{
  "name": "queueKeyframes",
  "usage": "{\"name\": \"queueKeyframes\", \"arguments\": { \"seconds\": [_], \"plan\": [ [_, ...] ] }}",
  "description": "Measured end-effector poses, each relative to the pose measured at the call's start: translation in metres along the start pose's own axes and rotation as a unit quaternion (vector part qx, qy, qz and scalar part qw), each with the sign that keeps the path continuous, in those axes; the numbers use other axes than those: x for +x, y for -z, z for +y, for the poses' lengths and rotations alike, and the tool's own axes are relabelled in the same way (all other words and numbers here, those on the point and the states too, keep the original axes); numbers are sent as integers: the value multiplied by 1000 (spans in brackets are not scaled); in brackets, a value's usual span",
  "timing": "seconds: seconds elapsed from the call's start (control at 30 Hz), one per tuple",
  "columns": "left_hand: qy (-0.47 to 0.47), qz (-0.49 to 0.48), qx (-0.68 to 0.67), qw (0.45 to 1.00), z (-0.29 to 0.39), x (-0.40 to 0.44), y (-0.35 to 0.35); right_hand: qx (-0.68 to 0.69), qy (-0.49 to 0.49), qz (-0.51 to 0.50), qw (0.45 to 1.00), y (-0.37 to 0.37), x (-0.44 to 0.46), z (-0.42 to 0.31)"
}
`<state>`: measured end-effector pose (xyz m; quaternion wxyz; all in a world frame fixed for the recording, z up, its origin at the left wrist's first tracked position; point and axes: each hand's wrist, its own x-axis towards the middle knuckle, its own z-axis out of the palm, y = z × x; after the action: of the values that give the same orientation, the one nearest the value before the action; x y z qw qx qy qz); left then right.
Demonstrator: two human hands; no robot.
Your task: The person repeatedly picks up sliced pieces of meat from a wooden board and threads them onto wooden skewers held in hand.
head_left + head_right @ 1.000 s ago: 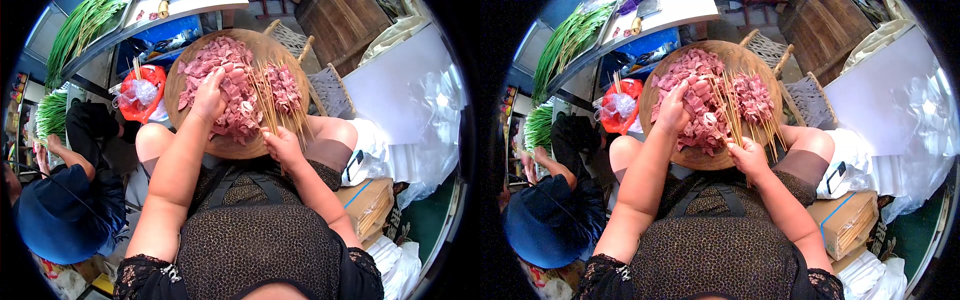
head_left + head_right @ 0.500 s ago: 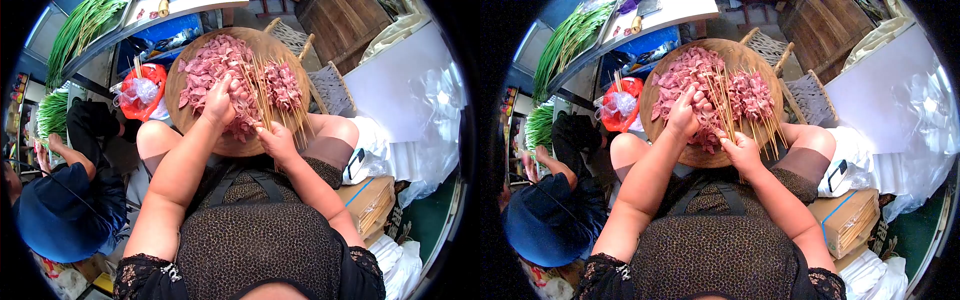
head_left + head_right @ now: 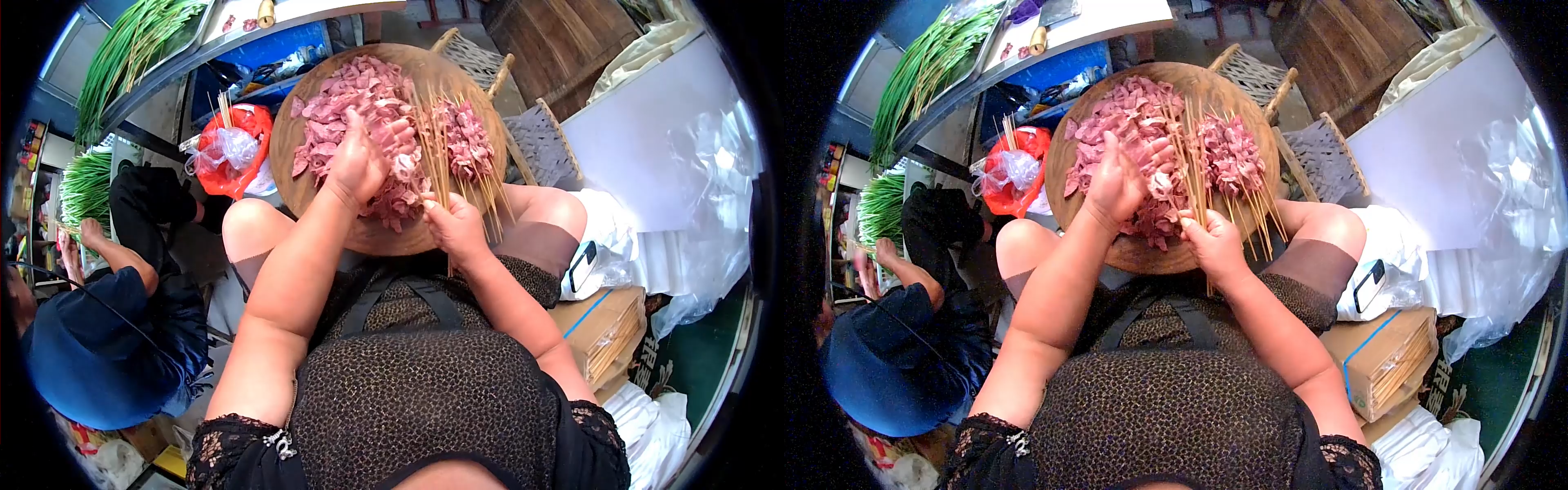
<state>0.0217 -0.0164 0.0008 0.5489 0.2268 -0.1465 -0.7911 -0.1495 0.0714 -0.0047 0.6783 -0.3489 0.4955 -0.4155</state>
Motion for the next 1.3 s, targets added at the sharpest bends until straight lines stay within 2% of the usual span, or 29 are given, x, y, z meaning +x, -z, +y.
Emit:
{"name": "queueKeyframes", "arguments": {
  "seconds": [0.03, 0.13, 0.2, 0.27, 0.33, 0.4, 0.43, 0.47, 0.53, 0.6, 0.63, 0.67, 0.7, 0.73, 0.77, 0.8, 0.83, 0.87, 0.9, 0.93, 1.0, 1.07, 1.1, 1.13, 1.2, 1.23, 1.3],
  "plan": [
    [-42, -20, 29, 998, 2, 1, 10, 1, -1, 3, 1000, 4, -1, -2],
    [-64, 54, 51, 995, 13, 2, 12, -3, 5, 21, 1000, 16, -6, -6],
    [-101, 42, 23, 994, 20, -1, 11, -26, 22, 39, 999, 24, -9, -14],
    [-138, 51, 56, 988, 31, 0, 16, -61, 63, 80, 993, 38, -7, -23],
    [-177, 81, 129, 972, 40, -5, 13, -85, 152, 101, 980, 54, 1, -30],
    [-203, 115, 204, 951, 47, -4, 16, -202, 207, 117, 950, 74, 14, -30],
    [-202, 116, 204, 951, 48, -2, 19, -237, 163, 113, 951, 79, 16, -31],
    [-203, 131, 255, 936, 47, 0, 24, -237, 163, 112, 951, 82, 16, -30],
    [-209, 142, 348, 903, 43, 1, 28, -285, -5, 104, 953, 77, 9, -40],
    [-207, 140, 509, 823, 34, 0, 29, -280, -9, 112, 953, 86, 8, -32],
    [-177, 148, 613, 755, 33, 0, 30, -401, 115, 146, 897, 89, 5, -31],
    [-178, 117, 688, 693, 29, -3, 29, -508, 236, 175, 810, 91, 2, -30],
    [-189, 85, 777, 594, 25, -7, 21, -509, 286, 179, 792, 92, -1, -32],
    [-195, 52, 851, 484, 21, -10, 15, -509, 285, 180, 792, 93, -4, -34],
    [-206, 12, 863, 462, 14, -11, 19, -522, 304, 178, 777, 93, -10, -35],
    [-172, 29, 894, 414, 8, -13, 14, -534, 327, 178, 759, 93, -13, -37],
    [-179, 33, 894, 410, 6, -15, 10, -534, 328, 181, 758, 90, -17, -40],
    [-186, 37, 894, 406, 4, -15, 8, -437, 247, 142, 853, 85, -23, -43],
    [-187, 36, 893, 407, 4, -14, 7, -329, 161, 98, 925, 80, -27, -45],
    [-209, 18, 879, 428, 4, -13, 9, -330, 160, 98, 925, 76, -29, -46],
    [-228, 3, 864, 448, 5, -11, 19, -78, 55, 22, 995, 67, -32, -46],
    [-165, 75, 674, 717, 7, -3, 32, -44, 14, -21, 999, 61, -29, -38],
    [-79, 90, 529, 840, 14, -7, 17, -77, -17, -13, 997, 53, -30, -38],
    [-66, 95, 482, 869, 20, -10, 8, -110, -46, -6, 993, 44, -31, -39],
    [-91, 101, 334, 933, 21, -7, 12, -136, -38, -39, 989, 41, -25, -27],
    [-92, 101, 334, 933, 22, -5, 14, -151, -42, -49, 986, 41, -23, -23],
    [-89, 110, 219, 965, 22, -5, 16, -166, -48, -59, 983, 37, -24, -21]
  ]
}}
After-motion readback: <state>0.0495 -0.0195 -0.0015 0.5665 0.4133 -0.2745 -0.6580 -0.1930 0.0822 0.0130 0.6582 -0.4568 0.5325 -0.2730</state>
